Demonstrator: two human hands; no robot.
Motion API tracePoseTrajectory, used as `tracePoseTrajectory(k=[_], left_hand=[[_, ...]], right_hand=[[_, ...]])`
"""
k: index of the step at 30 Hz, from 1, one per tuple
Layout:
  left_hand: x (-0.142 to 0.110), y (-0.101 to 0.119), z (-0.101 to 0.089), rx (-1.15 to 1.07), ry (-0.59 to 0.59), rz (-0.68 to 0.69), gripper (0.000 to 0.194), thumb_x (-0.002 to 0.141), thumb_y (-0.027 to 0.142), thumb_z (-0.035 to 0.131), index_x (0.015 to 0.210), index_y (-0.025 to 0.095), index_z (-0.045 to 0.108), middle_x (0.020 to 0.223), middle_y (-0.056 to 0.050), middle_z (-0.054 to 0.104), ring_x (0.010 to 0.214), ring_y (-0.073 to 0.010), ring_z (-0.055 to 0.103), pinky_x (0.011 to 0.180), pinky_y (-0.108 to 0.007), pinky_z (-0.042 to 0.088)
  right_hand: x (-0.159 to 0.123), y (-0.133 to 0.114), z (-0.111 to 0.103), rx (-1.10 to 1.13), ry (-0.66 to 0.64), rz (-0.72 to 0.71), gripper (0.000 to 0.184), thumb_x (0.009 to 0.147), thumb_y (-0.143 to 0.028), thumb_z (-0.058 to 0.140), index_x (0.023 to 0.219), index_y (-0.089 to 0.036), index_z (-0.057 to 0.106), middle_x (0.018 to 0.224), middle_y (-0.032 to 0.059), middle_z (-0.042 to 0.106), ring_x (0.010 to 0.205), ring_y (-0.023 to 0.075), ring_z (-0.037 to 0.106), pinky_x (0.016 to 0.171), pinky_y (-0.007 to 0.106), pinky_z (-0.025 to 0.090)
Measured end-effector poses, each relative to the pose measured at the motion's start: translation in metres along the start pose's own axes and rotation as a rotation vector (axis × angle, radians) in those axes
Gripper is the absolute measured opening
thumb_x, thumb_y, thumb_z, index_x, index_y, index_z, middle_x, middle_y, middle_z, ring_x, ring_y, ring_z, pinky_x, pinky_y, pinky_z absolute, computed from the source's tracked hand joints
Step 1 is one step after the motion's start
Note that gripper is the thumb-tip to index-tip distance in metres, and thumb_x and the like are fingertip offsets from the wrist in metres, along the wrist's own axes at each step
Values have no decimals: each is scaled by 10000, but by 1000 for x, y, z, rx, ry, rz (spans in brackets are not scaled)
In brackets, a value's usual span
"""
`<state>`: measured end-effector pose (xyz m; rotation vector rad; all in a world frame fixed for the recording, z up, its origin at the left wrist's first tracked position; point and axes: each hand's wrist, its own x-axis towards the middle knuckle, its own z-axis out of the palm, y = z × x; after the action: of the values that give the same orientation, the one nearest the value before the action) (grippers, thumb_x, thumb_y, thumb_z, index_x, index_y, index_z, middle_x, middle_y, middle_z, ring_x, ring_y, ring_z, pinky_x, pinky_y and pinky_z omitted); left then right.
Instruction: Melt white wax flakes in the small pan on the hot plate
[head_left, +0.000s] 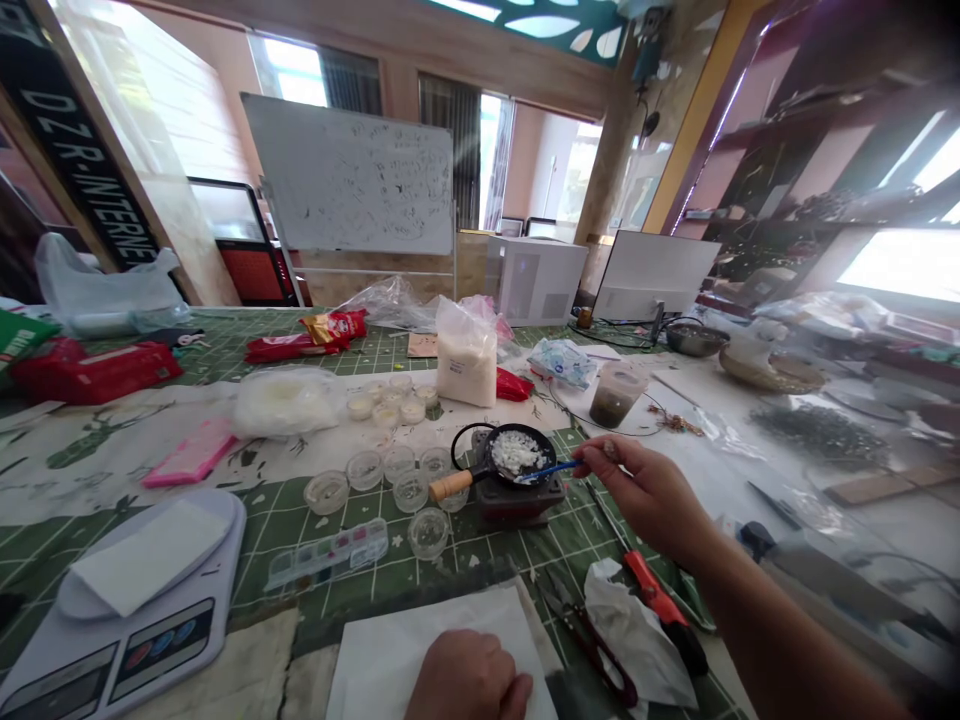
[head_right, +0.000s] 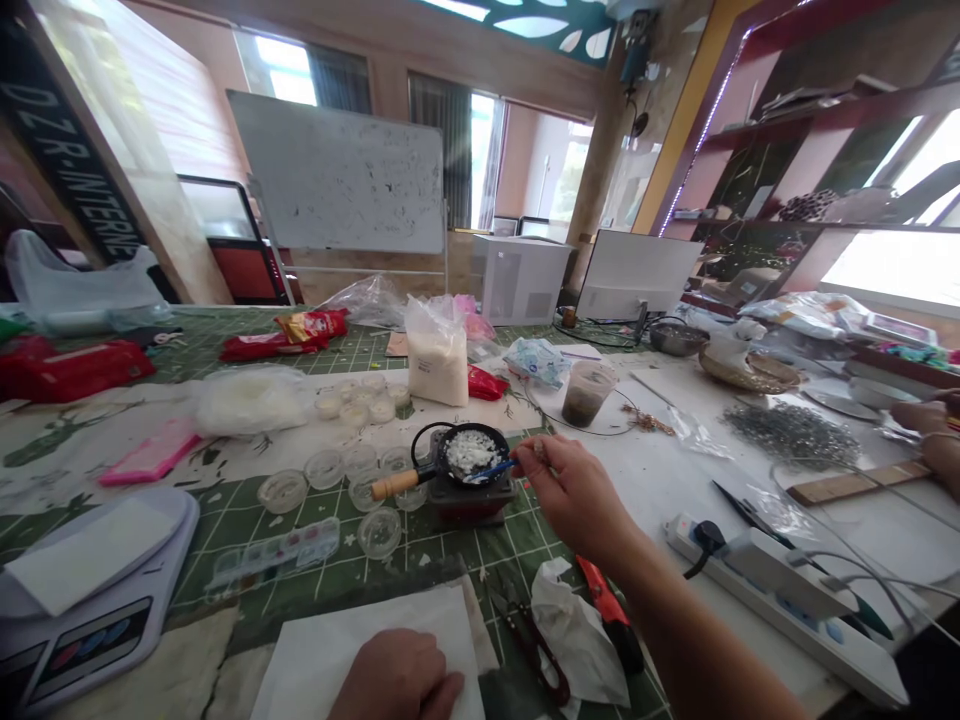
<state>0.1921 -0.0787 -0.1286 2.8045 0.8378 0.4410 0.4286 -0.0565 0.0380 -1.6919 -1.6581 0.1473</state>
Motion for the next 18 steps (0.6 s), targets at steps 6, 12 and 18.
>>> tracePoseTrajectory(k=[6,12,18], left_hand=[[-3,-3,7,31,43,14,194,763,190,580,570,189,563,547,-16,608,500,-156,547,492,-303,185],[-3,-3,9,63,58,21,217,778,205,575,563,193,546,538,-11,594,500,-154,540,487,-295,213],[-2,-2,6,71,31,16,209,774,202,582,567,186,553,544,-22,601,500,-164,554,483,-301,200]], right_hand=[[2,4,-5,3,35,48,321,911,-445,447,851,-219,667,776,32,743,767,215,661,725,327,458],[6,19,4,26,180,114,339,896,-472,470,888,-201,673,791,50,747,769,222,666,731,338,472],[-1,30,26,260,141,166,339,873,-486,522,931,-197,690,794,61,754,780,230,683,743,345,494]])
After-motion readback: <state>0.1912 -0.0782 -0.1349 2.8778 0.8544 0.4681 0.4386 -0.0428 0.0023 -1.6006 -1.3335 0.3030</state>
